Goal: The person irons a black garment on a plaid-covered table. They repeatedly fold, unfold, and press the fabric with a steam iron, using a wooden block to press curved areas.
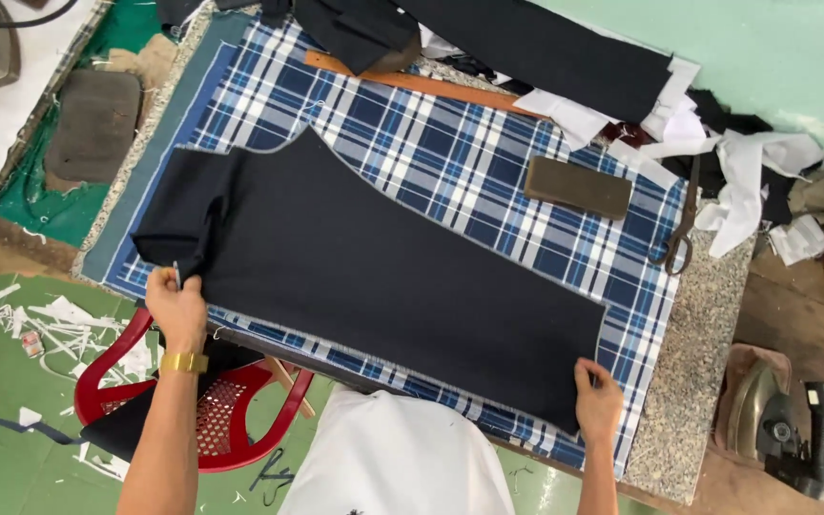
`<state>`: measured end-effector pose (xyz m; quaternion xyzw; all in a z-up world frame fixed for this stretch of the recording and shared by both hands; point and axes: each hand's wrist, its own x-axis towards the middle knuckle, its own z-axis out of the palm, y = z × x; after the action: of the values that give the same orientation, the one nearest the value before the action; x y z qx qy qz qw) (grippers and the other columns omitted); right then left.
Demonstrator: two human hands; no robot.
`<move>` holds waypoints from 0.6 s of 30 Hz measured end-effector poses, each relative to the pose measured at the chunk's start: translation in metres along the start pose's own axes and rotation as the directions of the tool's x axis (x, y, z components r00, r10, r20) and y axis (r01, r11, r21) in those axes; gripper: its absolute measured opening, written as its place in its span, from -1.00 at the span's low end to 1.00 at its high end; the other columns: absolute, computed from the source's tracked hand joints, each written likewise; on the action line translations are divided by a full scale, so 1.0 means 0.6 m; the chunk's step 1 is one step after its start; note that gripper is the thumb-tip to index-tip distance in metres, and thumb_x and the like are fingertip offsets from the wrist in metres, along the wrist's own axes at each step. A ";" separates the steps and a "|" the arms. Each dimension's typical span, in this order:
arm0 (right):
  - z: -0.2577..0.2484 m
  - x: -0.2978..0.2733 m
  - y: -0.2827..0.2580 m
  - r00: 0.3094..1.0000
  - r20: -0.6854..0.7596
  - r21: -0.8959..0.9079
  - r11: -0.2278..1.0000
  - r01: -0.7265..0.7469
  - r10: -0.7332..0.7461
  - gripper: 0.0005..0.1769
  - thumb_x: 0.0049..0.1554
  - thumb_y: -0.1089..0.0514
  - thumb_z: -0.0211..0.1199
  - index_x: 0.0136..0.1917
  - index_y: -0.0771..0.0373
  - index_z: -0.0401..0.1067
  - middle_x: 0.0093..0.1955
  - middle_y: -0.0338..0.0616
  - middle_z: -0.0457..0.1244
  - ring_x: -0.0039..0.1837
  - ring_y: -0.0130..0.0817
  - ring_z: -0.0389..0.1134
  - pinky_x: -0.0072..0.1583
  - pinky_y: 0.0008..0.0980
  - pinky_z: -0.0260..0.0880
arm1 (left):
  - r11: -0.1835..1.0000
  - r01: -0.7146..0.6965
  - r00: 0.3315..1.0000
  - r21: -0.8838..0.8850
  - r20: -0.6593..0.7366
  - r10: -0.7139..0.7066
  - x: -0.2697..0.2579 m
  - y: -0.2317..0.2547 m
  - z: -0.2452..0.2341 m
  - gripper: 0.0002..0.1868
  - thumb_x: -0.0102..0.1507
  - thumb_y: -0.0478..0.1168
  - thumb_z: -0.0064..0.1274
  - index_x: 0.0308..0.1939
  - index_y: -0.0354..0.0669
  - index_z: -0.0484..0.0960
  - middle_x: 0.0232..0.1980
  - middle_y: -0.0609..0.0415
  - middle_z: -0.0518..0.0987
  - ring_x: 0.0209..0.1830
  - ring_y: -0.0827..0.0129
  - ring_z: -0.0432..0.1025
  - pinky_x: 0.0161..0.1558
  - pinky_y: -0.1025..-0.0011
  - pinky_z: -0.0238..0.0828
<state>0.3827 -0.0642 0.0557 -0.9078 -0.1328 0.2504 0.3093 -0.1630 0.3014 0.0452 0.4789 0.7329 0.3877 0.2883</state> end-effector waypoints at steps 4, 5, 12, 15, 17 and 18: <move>-0.012 -0.002 0.080 0.999 -0.035 -0.136 0.990 -0.038 0.034 -0.71 0.24 -0.03 0.20 0.14 0.05 0.62 0.16 -0.20 0.43 0.25 -0.23 0.39 0.22 -0.21 0.34 | 0.981 0.017 1.000 0.195 0.019 -0.021 -0.036 0.049 -0.040 -0.60 0.20 -0.35 -0.01 0.12 -0.21 0.34 0.01 -0.22 0.46 -0.18 -0.08 0.39 -0.13 0.02 0.27; -0.012 0.003 0.100 0.976 -0.193 -0.291 0.956 0.043 -0.103 -0.68 0.27 -0.10 0.22 0.16 0.06 0.60 0.11 -0.12 0.36 0.08 -0.17 0.39 0.09 -0.10 0.36 | 0.941 -0.077 0.996 0.331 -0.023 0.090 -0.040 0.059 -0.040 -0.47 0.24 -0.28 -0.01 0.28 -0.33 0.28 0.28 -0.40 0.21 -0.11 -0.32 0.41 -0.14 -0.12 0.31; 0.059 0.035 -0.017 0.623 -0.361 -0.478 0.711 0.515 -0.694 -0.36 0.24 -0.01 0.34 0.46 0.39 0.34 0.42 0.53 0.13 0.45 0.42 0.16 0.43 0.19 0.16 | 0.476 -0.727 0.564 0.495 0.035 0.825 -0.022 0.126 0.101 -0.29 0.25 -0.35 0.33 0.45 -0.40 0.40 0.47 -0.57 0.24 0.47 -0.36 0.15 0.38 -0.12 0.00; 0.128 0.053 -0.041 0.729 -0.251 -0.426 0.749 0.508 -0.637 -0.26 0.30 -0.12 0.19 0.62 0.23 0.16 0.64 0.36 -0.09 0.62 0.33 -0.09 0.49 0.25 -0.02 | 0.409 -0.807 0.482 0.426 0.075 0.873 -0.034 0.143 0.204 -0.32 0.29 -0.13 0.27 0.41 -0.40 0.43 0.47 -0.47 0.30 0.49 -0.28 0.19 0.41 -0.08 0.02; 0.130 0.069 -0.045 0.758 -0.170 -0.496 0.719 0.487 -0.630 -0.26 0.33 -0.19 0.08 0.64 0.18 0.12 0.67 0.29 -0.11 0.65 0.26 -0.13 0.54 0.19 -0.10 | 0.408 -0.829 0.496 0.382 0.166 0.852 -0.037 0.144 0.238 -0.29 0.31 -0.06 0.21 0.44 -0.39 0.39 0.53 -0.42 0.23 0.54 -0.24 0.10 0.46 -0.09 -0.06; 0.127 0.071 -0.039 0.796 -0.090 -0.569 0.687 0.453 -0.599 -0.25 0.35 -0.25 -0.03 0.66 0.14 0.08 0.70 0.22 -0.12 0.68 0.19 -0.16 0.58 0.14 -0.17 | 0.410 -0.852 0.500 0.325 0.273 0.822 -0.046 0.140 0.256 -0.25 0.33 0.01 0.14 0.48 -0.37 0.35 0.59 -0.38 0.16 0.60 -0.21 0.02 0.51 -0.10 -0.14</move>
<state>0.3755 0.0082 0.0024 -0.9035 -0.4090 -0.0210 0.1265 0.0098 0.3414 0.0357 0.8429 0.4489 0.2952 -0.0286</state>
